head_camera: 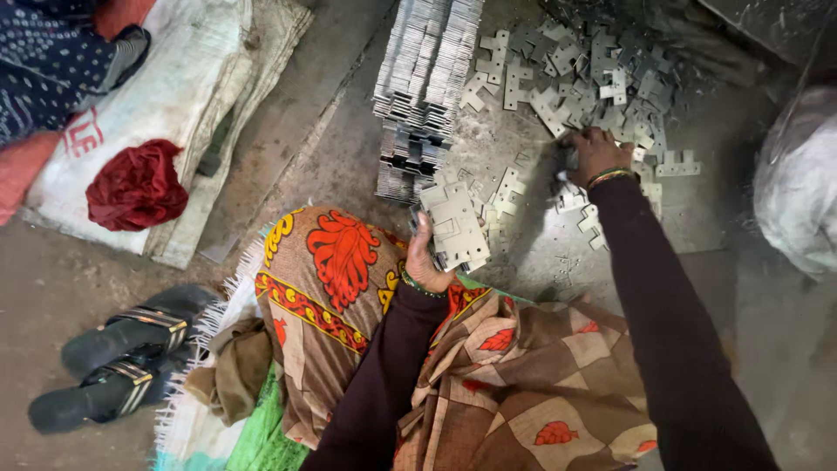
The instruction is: The person sits on the floor and assembles small metal brackets by hand, picking up pieces from a pile and stacking them into neat rows. The person occasionally uses a flat metal plate to sweep debris and a stick to move parts around.
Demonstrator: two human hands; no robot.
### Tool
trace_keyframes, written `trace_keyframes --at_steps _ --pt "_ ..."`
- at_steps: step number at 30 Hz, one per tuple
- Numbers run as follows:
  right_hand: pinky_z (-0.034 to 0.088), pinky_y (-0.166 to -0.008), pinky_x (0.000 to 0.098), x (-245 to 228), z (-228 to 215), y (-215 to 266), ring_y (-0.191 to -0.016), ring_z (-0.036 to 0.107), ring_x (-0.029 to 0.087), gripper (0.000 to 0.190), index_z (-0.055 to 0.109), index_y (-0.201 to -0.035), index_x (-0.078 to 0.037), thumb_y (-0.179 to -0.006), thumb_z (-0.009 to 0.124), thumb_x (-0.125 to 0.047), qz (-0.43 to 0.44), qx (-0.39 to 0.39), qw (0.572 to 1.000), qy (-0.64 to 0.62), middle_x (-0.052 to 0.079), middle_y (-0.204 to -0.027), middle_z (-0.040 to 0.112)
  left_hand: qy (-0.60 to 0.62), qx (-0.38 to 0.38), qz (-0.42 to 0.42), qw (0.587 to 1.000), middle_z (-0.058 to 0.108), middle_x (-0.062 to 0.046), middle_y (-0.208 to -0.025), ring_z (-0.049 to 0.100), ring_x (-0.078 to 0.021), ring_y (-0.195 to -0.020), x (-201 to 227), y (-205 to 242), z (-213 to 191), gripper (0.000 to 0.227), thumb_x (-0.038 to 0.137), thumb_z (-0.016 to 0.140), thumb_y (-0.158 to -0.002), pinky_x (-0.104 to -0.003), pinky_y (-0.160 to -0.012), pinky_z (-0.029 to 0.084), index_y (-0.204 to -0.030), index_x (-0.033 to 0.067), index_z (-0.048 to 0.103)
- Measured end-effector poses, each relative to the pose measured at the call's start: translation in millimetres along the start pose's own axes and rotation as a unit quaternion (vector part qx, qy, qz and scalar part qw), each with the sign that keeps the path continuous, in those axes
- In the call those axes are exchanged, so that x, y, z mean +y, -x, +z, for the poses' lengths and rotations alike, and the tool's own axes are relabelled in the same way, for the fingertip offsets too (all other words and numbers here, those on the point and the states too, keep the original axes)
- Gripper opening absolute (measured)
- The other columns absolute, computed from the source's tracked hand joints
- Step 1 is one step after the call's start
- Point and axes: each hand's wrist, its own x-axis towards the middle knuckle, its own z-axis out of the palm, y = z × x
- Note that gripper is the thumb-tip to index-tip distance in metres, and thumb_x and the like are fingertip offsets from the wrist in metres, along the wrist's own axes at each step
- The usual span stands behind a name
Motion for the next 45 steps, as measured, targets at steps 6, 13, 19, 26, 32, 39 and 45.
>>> trace_keyframes --at_steps 6,13,19,26,32,39,45 --pt "0.047 -0.099 0.0496 -52.0 49.5 24.4 -0.130 0.053 0.030 0.052 0.065 -0.132 -0.034 -0.084 0.074 -0.016 -0.290 0.152 0.940 0.092 0.008 -0.149 0.054 0.021 0.053 -0.050 0.997 0.063 -0.017 -0.139 0.064 -0.0335 -0.125 -7.6 -10.9 -8.3 0.069 0.052 0.051 -0.105 -0.049 -0.106 0.054 -0.152 0.0024 0.044" --pt "0.055 -0.092 0.0456 -18.7 13.6 57.5 -0.112 0.066 0.036 0.049 0.066 -0.125 -0.014 -0.077 0.081 -0.013 -0.137 0.027 0.980 -0.145 0.012 -0.126 0.068 -0.001 0.034 -0.032 0.999 0.065 -0.014 -0.136 0.065 -0.0327 -0.122 -17.5 -29.7 -13.9 0.064 0.050 0.055 -0.106 -0.050 -0.103 0.055 -0.149 0.0044 0.049" --pt "0.055 -0.094 0.0440 -39.7 -31.8 115.5 -0.111 0.067 0.039 0.037 0.061 -0.121 -0.007 -0.087 0.074 -0.005 -0.185 0.246 0.895 -0.322 0.016 -0.127 0.062 -0.030 0.057 -0.039 0.997 0.066 -0.013 -0.132 0.067 -0.0299 -0.118 -19.4 -35.9 -17.3 0.063 0.050 0.059 -0.104 -0.049 -0.099 0.056 -0.148 0.0055 0.051" --pt "0.047 -0.092 0.0528 -96.0 4.8 112.9 -0.122 0.046 0.043 0.096 0.046 -0.147 -0.008 -0.065 0.089 -0.032 -0.185 0.063 0.965 -0.176 0.022 -0.140 0.045 -0.020 0.097 -0.050 0.994 0.064 -0.010 -0.136 0.064 -0.0270 -0.121 -23.0 -40.8 -29.2 0.067 0.051 0.063 -0.102 -0.047 -0.101 0.056 -0.148 0.0043 0.051" --pt "0.039 -0.105 0.0497 -121.5 50.3 109.6 -0.138 0.038 0.033 0.095 0.046 -0.151 -0.015 -0.065 0.085 -0.028 -0.157 0.089 0.969 -0.170 0.015 -0.149 0.043 0.038 0.036 -0.027 0.998 0.063 -0.009 -0.137 0.063 -0.0261 -0.124 -23.3 -45.8 -34.0 0.062 0.049 0.061 -0.103 -0.045 -0.106 0.054 -0.148 0.0071 0.048" --pt "0.049 -0.096 0.0492 -139.6 26.6 84.7 -0.130 0.046 0.033 0.092 0.051 -0.134 -0.007 -0.057 0.093 -0.035 -0.133 0.005 0.989 -0.065 0.015 -0.133 0.048 0.013 0.036 0.012 0.999 0.064 -0.009 -0.134 0.064 -0.0271 -0.120 -12.9 -42.1 -24.3 0.064 0.052 0.063 -0.103 -0.046 -0.102 0.053 -0.147 0.0068 0.050" --pt "0.049 -0.093 0.0488 -135.0 39.4 103.4 -0.124 0.049 0.036 0.075 0.053 -0.132 -0.006 -0.071 0.087 -0.033 -0.132 -0.012 0.984 -0.115 0.018 -0.129 0.050 -0.003 0.062 0.032 0.998 0.064 -0.010 -0.132 0.064 -0.0300 -0.118 -9.8 -35.5 -16.5 0.068 0.053 0.066 -0.098 -0.048 -0.101 0.054 -0.147 0.0080 0.050"
